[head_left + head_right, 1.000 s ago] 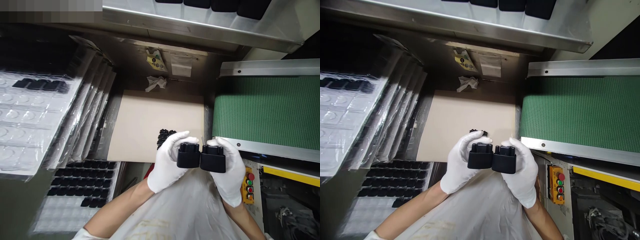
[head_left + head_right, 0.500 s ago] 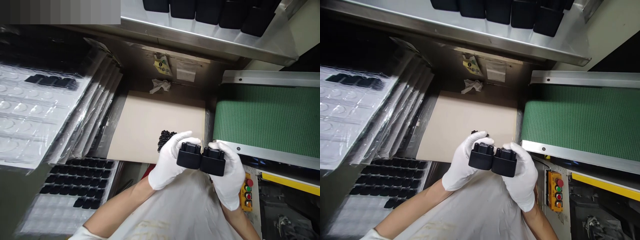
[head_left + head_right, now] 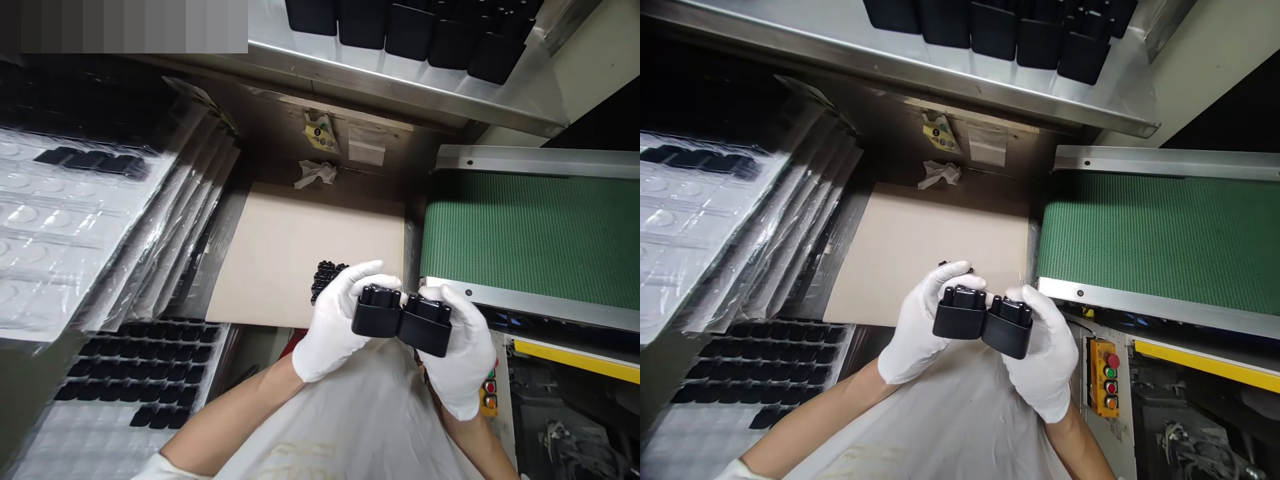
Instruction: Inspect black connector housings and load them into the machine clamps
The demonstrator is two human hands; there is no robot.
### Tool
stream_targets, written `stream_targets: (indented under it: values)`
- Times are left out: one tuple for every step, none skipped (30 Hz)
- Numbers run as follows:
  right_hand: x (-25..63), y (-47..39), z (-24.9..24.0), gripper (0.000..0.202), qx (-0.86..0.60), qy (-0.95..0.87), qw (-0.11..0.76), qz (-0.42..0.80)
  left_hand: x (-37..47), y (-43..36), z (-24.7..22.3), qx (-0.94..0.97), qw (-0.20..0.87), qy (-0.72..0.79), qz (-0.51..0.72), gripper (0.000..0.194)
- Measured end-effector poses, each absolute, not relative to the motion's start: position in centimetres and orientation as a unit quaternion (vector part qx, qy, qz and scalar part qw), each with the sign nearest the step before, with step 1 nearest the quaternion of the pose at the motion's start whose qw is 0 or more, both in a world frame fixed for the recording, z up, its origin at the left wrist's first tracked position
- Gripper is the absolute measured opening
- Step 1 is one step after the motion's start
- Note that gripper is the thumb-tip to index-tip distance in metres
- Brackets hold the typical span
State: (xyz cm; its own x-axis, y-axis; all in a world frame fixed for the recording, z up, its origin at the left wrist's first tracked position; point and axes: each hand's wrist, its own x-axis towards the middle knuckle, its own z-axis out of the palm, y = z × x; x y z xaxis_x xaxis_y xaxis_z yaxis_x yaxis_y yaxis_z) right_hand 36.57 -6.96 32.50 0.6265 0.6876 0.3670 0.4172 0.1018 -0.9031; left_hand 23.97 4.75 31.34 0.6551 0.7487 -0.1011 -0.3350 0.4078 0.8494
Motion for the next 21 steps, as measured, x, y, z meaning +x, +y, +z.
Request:
stream_targets:
  values:
    - [36.5,-6.9,32.6,0.075,-0.661,-0.414,0.615,0.114,23.9,4.8,31.4,0.429,0.801,0.246,0.336,0.074]
    - [36.5,-6.8,32.6,0.074,-0.662,-0.409,0.617,0.118,23.9,4.7,31.4,0.431,0.8,0.249,0.334,0.074]
    - [36.4,-6.8,32.6,0.074,-0.662,-0.404,0.619,0.125,23.8,4.7,31.4,0.43,0.801,0.253,0.331,0.074]
    - [36.5,-6.7,32.7,0.074,-0.661,-0.399,0.621,0.132,23.8,4.7,31.4,0.425,0.804,0.254,0.328,0.074]
    - [36.5,-6.7,32.7,0.074,-0.66,-0.395,0.623,0.141,23.8,4.7,31.4,0.417,0.81,0.255,0.324,0.074]
    - [36.5,-6.6,32.6,0.073,-0.659,-0.39,0.625,0.15,23.8,4.6,31.4,0.406,0.817,0.255,0.321,0.073]
    - [36.6,-6.6,32.6,0.072,-0.658,-0.386,0.627,0.159,23.9,4.6,31.4,0.394,0.824,0.255,0.319,0.073]
    - [36.6,-6.6,32.5,0.072,-0.658,-0.381,0.628,0.166,23.9,4.5,31.4,0.384,0.829,0.254,0.318,0.073]
    - [36.7,-6.6,32.4,0.071,-0.659,-0.377,0.629,0.169,24.0,4.5,31.4,0.378,0.832,0.255,0.318,0.073]
    - [36.7,-6.6,32.3,0.07,-0.661,-0.374,0.628,0.17,24.1,4.4,31.4,0.374,0.833,0.256,0.317,0.074]
    - [36.8,-6.6,32.2,0.07,-0.663,-0.371,0.628,0.168,24.2,4.4,31.4,0.373,0.833,0.258,0.318,0.074]
    - [36.8,-6.6,32.1,0.069,-0.665,-0.369,0.628,0.167,24.3,4.3,31.4,0.372,0.833,0.26,0.317,0.075]
    - [36.8,-6.6,32.0,0.068,-0.666,-0.366,0.628,0.167,24.4,4.3,31.5,0.372,0.833,0.262,0.314,0.075]
    - [36.8,-6.6,31.8,0.067,-0.666,-0.362,0.629,0.169,24.5,4.3,31.5,0.371,0.834,0.264,0.312,0.074]
    - [36.8,-6.6,31.7,0.064,-0.666,-0.358,0.631,0.173,24.5,4.3,31.5,0.37,0.834,0.265,0.311,0.074]
    - [36.9,-6.5,31.6,0.061,-0.668,-0.353,0.632,0.175,24.6,4.2,31.5,0.367,0.835,0.266,0.311,0.074]
    - [36.9,-6.5,31.5,0.057,-0.67,-0.349,0.631,0.176,24.6,4.2,31.5,0.365,0.836,0.266,0.311,0.073]
    - [36.9,-6.5,31.4,0.054,-0.674,-0.345,0.629,0.176,24.7,4.2,31.5,0.364,0.837,0.264,0.313,0.072]
    - [36.9,-6.5,31.3,0.052,-0.678,-0.342,0.627,0.175,24.7,4.2,31.5,0.365,0.836,0.262,0.314,0.072]
    - [37.0,-6.6,31.3,0.052,-0.681,-0.34,0.625,0.175,24.8,4.1,31.6,0.369,0.835,0.26,0.315,0.072]
    - [37.0,-6.6,31.2,0.052,-0.682,-0.339,0.625,0.174,24.8,4.1,31.6,0.374,0.833,0.258,0.317,0.072]
